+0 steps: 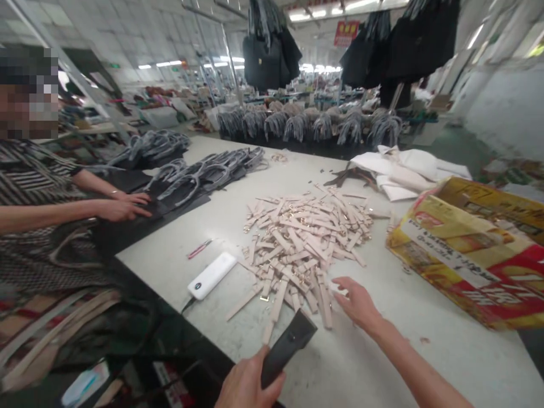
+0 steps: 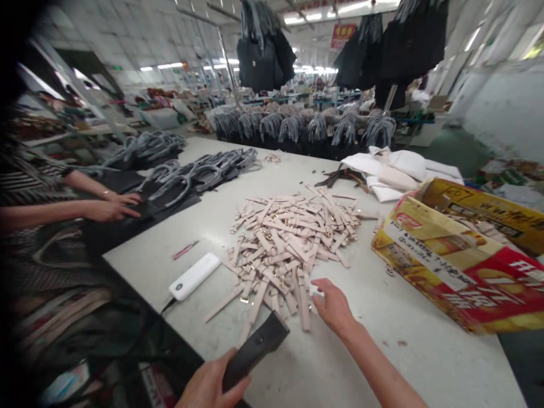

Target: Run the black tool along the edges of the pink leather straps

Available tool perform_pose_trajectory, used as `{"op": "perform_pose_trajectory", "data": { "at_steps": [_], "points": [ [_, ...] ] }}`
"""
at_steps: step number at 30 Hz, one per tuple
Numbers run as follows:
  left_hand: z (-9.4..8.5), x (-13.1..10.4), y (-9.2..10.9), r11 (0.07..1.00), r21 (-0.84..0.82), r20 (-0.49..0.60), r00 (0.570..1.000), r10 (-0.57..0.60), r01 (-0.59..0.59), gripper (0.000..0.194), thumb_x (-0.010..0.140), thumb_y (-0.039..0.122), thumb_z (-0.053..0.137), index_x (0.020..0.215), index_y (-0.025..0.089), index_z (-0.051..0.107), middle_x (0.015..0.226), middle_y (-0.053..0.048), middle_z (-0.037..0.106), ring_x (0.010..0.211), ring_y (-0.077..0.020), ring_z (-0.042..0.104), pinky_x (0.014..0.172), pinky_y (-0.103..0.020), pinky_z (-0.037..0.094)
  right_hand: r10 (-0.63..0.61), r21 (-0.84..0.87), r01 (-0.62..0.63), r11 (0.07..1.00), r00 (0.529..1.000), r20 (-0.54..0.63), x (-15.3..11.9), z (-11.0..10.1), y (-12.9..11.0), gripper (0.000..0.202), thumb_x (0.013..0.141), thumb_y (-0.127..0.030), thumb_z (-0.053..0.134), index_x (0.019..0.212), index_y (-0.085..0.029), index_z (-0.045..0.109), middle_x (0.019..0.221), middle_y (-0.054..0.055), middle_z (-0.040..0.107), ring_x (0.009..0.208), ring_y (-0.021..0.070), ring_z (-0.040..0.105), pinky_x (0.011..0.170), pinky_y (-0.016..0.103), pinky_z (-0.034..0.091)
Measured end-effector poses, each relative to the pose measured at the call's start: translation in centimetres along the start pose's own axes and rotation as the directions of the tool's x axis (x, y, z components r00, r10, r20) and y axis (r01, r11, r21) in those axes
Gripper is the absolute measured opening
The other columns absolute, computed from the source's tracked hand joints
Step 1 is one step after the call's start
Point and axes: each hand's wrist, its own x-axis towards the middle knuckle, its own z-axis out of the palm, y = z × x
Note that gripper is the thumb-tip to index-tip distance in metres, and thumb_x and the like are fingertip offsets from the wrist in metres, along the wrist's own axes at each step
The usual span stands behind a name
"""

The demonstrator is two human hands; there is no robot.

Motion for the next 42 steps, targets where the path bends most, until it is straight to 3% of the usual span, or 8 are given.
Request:
{"op": "perform_pose_trajectory", "data": {
  "at_steps": [3,6,11,17,23,28,33,42],
  "points": [
    [-0.2,-0.4,-0.7,1.000,-0.010,-0.029,0.999,-0.018,0.018,0.048,0.081,0.040,0.047,0.120,0.014,0.055,0.102,-0.011,0.068,0.100,-0.0239,0.061,0.088,-0.031,0.043,0.068,-0.022,-0.068,0.997,0.998,0.005,0.0,4.0,-1.7,0.027,0.073,-0.027,0.056,0.099,-0.021,0.061,0.097,0.005,0.062,0.085,0.0228,0.059,0.075,0.033,0.045],
    [0.0,-0.8,-1.4,1.000,-0.016,-0.053,0.998,-0.021,0.020,0.050,0.081,0.043,0.045,0.120,0.014,0.054,0.096,-0.011,0.068,0.096,-0.0246,0.062,0.086,-0.032,0.043,0.170,-0.043,-0.172,0.984,0.984,-0.052,0.9,5.1,-1.7,0.033,0.070,-0.029,0.059,0.101,-0.018,0.057,0.098,0.009,0.059,0.091,0.0261,0.056,0.076,0.034,0.043],
    [0.4,-0.8,-2.0,0.999,-0.031,-0.052,0.998,0.017,-0.019,0.040,0.081,0.042,0.045,0.111,0.019,0.058,0.086,-0.007,0.068,0.088,-0.0224,0.062,0.079,-0.029,0.043,0.263,0.012,-0.262,0.965,0.965,-0.009,1.8,4.5,0.2,0.029,0.068,-0.028,0.060,0.095,-0.018,0.061,0.075,0.002,0.061,0.066,0.0179,0.056,0.060,0.027,0.042],
    [0.1,-0.3,-1.4,0.998,-0.039,-0.041,0.998,0.050,-0.051,0.046,0.080,0.045,0.047,0.115,0.017,0.057,0.091,-0.009,0.068,0.090,-0.0237,0.062,0.081,-0.031,0.043,0.263,0.096,-0.263,0.960,0.965,0.010,-1.0,2.1,1.0,0.029,0.074,-0.028,0.054,0.100,-0.019,0.062,0.090,0.003,0.064,0.079,0.0191,0.058,0.069,0.028,0.044],
    [-0.2,-0.2,-0.7,0.994,0.005,0.027,0.994,0.107,-0.107,0.041,0.081,0.044,0.047,0.110,0.018,0.058,0.088,-0.008,0.069,0.087,-0.0236,0.063,0.077,-0.029,0.043,0.110,0.163,-0.123,0.979,0.990,0.088,-8.6,0.9,0.4,0.026,0.082,-0.038,0.054,0.100,-0.022,0.064,0.093,0.005,0.063,0.087,0.0207,0.059,0.077,0.031,0.045],
    [-0.2,-0.3,0.0,0.983,0.068,0.104,0.981,0.161,-0.169,0.036,0.083,0.043,0.046,0.107,0.019,0.057,0.086,-0.007,0.068,0.086,-0.0228,0.063,0.071,-0.026,0.043,0.008,0.019,-0.011,1.000,0.988,0.151,-13.8,2.1,0.9,0.020,0.085,-0.029,0.050,0.099,-0.023,0.063,0.088,0.005,0.060,0.078,0.0186,0.058,0.070,0.029,0.047],
    [0.1,-0.6,1.2,0.963,0.154,0.219,0.958,0.186,-0.222,0.027,0.084,0.040,0.045,0.099,0.021,0.057,0.085,-0.006,0.067,0.087,-0.0215,0.063,0.072,-0.026,0.042,-0.075,-0.012,0.076,0.997,0.995,0.060,-14.9,2.8,1.6,0.016,0.084,-0.029,0.052,0.095,-0.021,0.061,0.089,0.007,0.059,0.080,0.0191,0.058,0.071,0.030,0.047],
    [1.5,0.1,2.0,0.845,0.317,0.322,0.887,0.331,-0.431,0.034,0.083,0.036,0.048,0.113,0.019,0.050,0.098,-0.009,0.067,0.094,-0.0259,0.062,0.079,-0.035,0.045,-0.151,0.048,0.151,0.987,0.988,0.008,-14.7,3.1,2.1,0.014,0.085,-0.028,0.053,0.094,-0.021,0.062,0.089,0.008,0.058,0.082,0.0197,0.057,0.069,0.030,0.048]
  ]
}}
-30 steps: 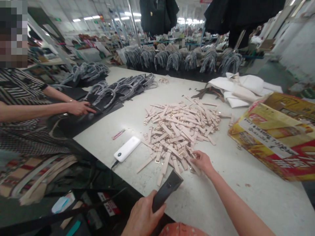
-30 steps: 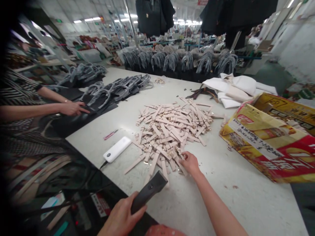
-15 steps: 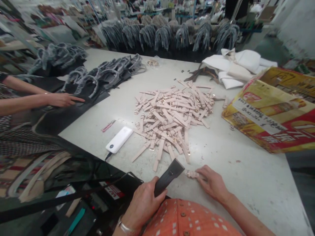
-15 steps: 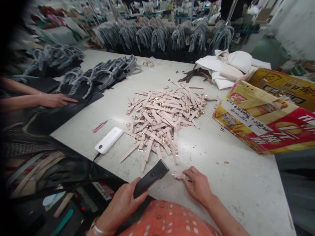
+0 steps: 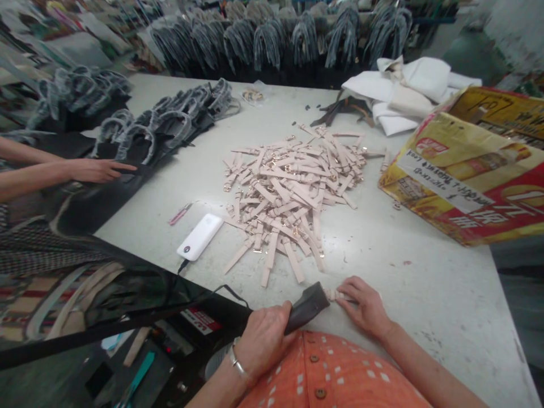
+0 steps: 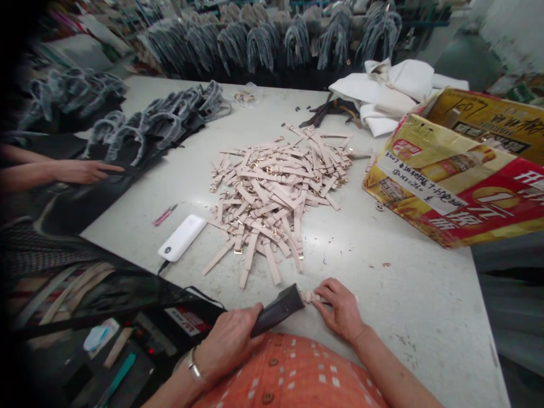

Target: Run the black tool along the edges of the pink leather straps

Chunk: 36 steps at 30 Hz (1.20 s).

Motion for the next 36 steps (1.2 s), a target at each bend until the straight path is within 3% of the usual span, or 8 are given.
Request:
{"op": "perform_pose_trajectory", "data": {
  "at_steps": [5,11,20,29,36],
  "points": [
    [-0.6,1.4,1.0,0.998,0.028,0.021,0.998,0.056,-0.057,0.027,0.083,0.035,0.048,0.105,0.019,0.052,0.093,-0.008,0.067,0.088,-0.0264,0.063,0.074,-0.034,0.047,-0.021,0.074,0.018,0.997,0.999,0.037,0.3,-0.3,0.3,0.015,0.085,-0.026,0.054,0.096,-0.020,0.062,0.089,0.008,0.058,0.082,0.0194,0.056,0.070,0.031,0.047],
    [-0.9,3.1,2.8,0.999,0.019,0.013,0.999,0.044,-0.045,0.030,0.084,0.042,0.046,0.103,0.020,0.052,0.091,-0.008,0.067,0.090,-0.0258,0.063,0.075,-0.033,0.046,-0.037,0.123,0.023,0.992,0.993,0.116,0.5,-0.7,0.6,0.014,0.084,-0.021,0.051,0.093,-0.020,0.062,0.086,0.007,0.058,0.081,0.0192,0.055,0.071,0.032,0.047],
    [-2.1,1.8,1.1,0.999,0.017,0.095,0.994,-0.044,0.043,0.029,0.083,0.041,0.044,0.099,0.020,0.055,0.090,-0.008,0.067,0.087,-0.0241,0.065,0.072,-0.031,0.047,-0.068,-0.044,0.069,0.997,0.997,0.024,0.1,-0.7,1.0,0.019,0.084,-0.029,0.057,0.100,-0.022,0.064,0.098,0.010,0.058,0.092,0.0230,0.054,0.079,0.039,0.044],
    [-1.7,2.5,2.0,0.998,-0.005,0.071,0.996,-0.062,0.062,0.028,0.083,0.041,0.045,0.099,0.019,0.055,0.095,-0.010,0.067,0.092,-0.0251,0.063,0.078,-0.033,0.045,-0.084,0.007,0.084,0.996,0.995,0.052,0.5,-0.7,1.1,0.017,0.086,-0.030,0.055,0.097,-0.020,0.064,0.090,0.009,0.061,0.085,0.0212,0.056,0.075,0.037,0.043],
    [-1.8,2.3,1.3,0.990,-0.008,0.053,0.988,-0.143,0.144,0.031,0.086,0.042,0.040,0.102,0.019,0.053,0.094,-0.010,0.067,0.089,-0.0235,0.064,0.072,-0.030,0.045,-0.072,0.002,0.072,0.997,0.995,0.073,0.5,-1.1,0.8,0.017,0.086,-0.027,0.054,0.099,-0.020,0.064,0.090,0.008,0.061,0.085,0.0209,0.055,0.076,0.037,0.042]
  ]
}}
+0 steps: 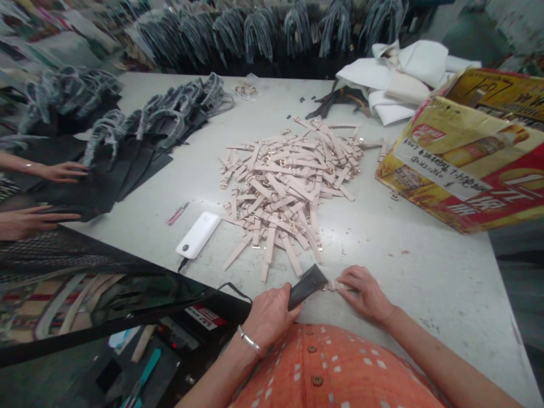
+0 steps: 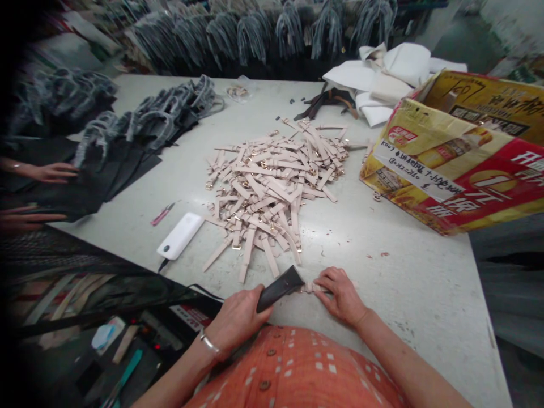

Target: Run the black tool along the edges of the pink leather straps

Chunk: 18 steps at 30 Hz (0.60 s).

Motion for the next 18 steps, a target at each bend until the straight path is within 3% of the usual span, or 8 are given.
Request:
{"op": "perform_pose_trajectory", "data": {
  "at_steps": [4,9,18],
  "points": [
    [-0.4,-0.8,0.0,1.000,0.004,-0.008,1.000,-0.015,0.015,0.032,0.086,0.045,0.041,0.099,0.019,0.053,0.091,-0.009,0.068,0.088,-0.0235,0.064,0.072,-0.030,0.045,-0.005,0.011,0.006,1.000,1.000,-0.005,0.1,0.0,0.0,0.018,0.086,-0.027,0.054,0.100,-0.020,0.063,0.091,0.008,0.061,0.086,0.0210,0.055,0.077,0.037,0.042],
    [-0.4,-1.5,1.4,0.995,0.023,0.001,0.996,0.094,-0.094,0.025,0.085,0.037,0.043,0.100,0.020,0.053,0.092,-0.009,0.068,0.088,-0.0236,0.064,0.073,-0.031,0.045,-0.013,0.015,0.013,1.000,1.000,-0.007,0.0,0.0,0.0,0.020,0.084,-0.027,0.055,0.102,-0.020,0.062,0.093,0.009,0.061,0.088,0.0217,0.055,0.078,0.038,0.042],
    [-0.3,0.8,2.9,0.989,0.063,-0.020,0.990,0.137,-0.136,0.025,0.084,0.037,0.044,0.100,0.019,0.052,0.091,-0.009,0.067,0.089,-0.0253,0.064,0.073,-0.033,0.046,0.008,0.053,-0.007,0.999,1.000,-0.003,0.0,-0.1,0.2,0.019,0.083,-0.028,0.055,0.101,-0.020,0.061,0.090,0.009,0.060,0.086,0.0220,0.055,0.076,0.038,0.043]
  ]
}}
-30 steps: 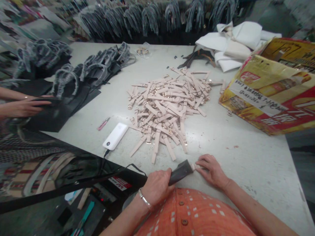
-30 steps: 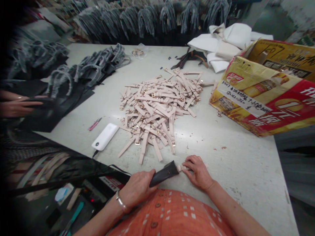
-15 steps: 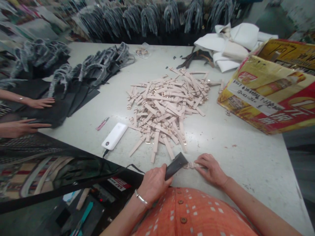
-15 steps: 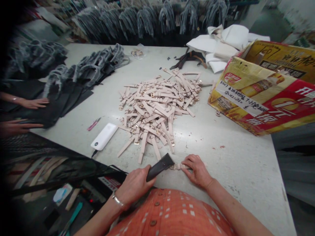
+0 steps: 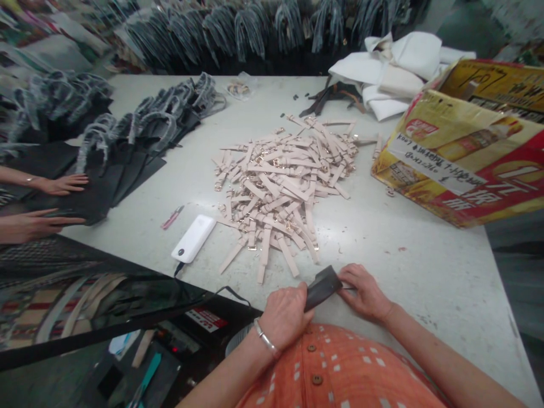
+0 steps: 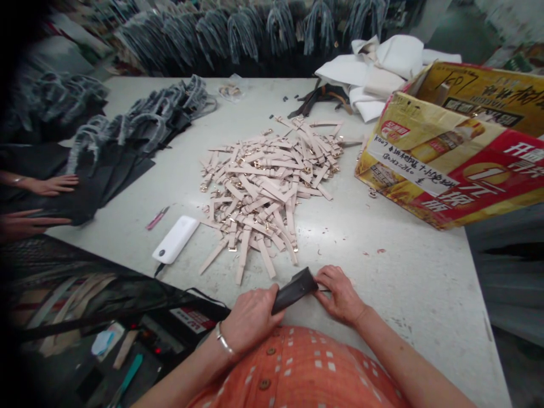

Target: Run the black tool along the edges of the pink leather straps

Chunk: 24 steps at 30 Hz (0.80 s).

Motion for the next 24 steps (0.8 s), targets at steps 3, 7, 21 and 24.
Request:
{"op": "perform_pose_trajectory", "data": {
  "at_steps": [3,7,21,24],
  "points": [
    [0.0,-0.2,-0.3,1.000,0.015,0.001,1.000,0.002,-0.002,0.026,0.084,0.036,0.044,0.100,0.018,0.052,0.089,-0.009,0.068,0.087,-0.0248,0.065,0.073,-0.033,0.047,-0.007,0.001,0.007,1.000,1.000,-0.027,-0.1,0.0,0.0,0.019,0.084,-0.028,0.055,0.101,-0.021,0.061,0.090,0.009,0.060,0.086,0.0222,0.055,0.076,0.038,0.043],
    [-0.2,-1.3,-0.8,0.999,0.038,0.019,1.000,0.003,-0.004,0.024,0.083,0.035,0.045,0.098,0.018,0.053,0.087,-0.010,0.068,0.083,-0.0265,0.065,0.071,-0.035,0.048,0.000,0.000,0.000,1.000,1.000,-0.019,0.0,-0.1,-0.2,0.018,0.084,-0.026,0.054,0.100,-0.020,0.062,0.091,0.009,0.060,0.086,0.0220,0.055,0.078,0.038,0.043],
    [-2.2,0.3,1.6,0.999,0.044,0.089,0.996,0.028,-0.032,0.027,0.082,0.033,0.049,0.103,0.016,0.053,0.093,-0.012,0.066,0.093,-0.0259,0.063,0.080,-0.036,0.047,-0.013,0.079,0.012,0.997,1.000,0.009,-0.4,-0.3,0.4,0.032,0.081,-0.018,0.053,0.113,-0.020,0.058,0.113,0.012,0.055,0.106,0.0241,0.052,0.090,0.042,0.046],
    [-2.3,0.7,1.7,0.998,0.047,0.095,0.995,0.026,-0.031,0.031,0.081,0.035,0.051,0.106,0.017,0.053,0.096,-0.012,0.066,0.094,-0.0265,0.063,0.080,-0.036,0.047,-0.017,0.099,0.011,0.995,0.998,0.063,-0.4,-0.6,0.6,0.036,0.081,-0.017,0.054,0.116,-0.020,0.057,0.117,0.013,0.054,0.110,0.0243,0.051,0.094,0.042,0.044]
  ]
}}
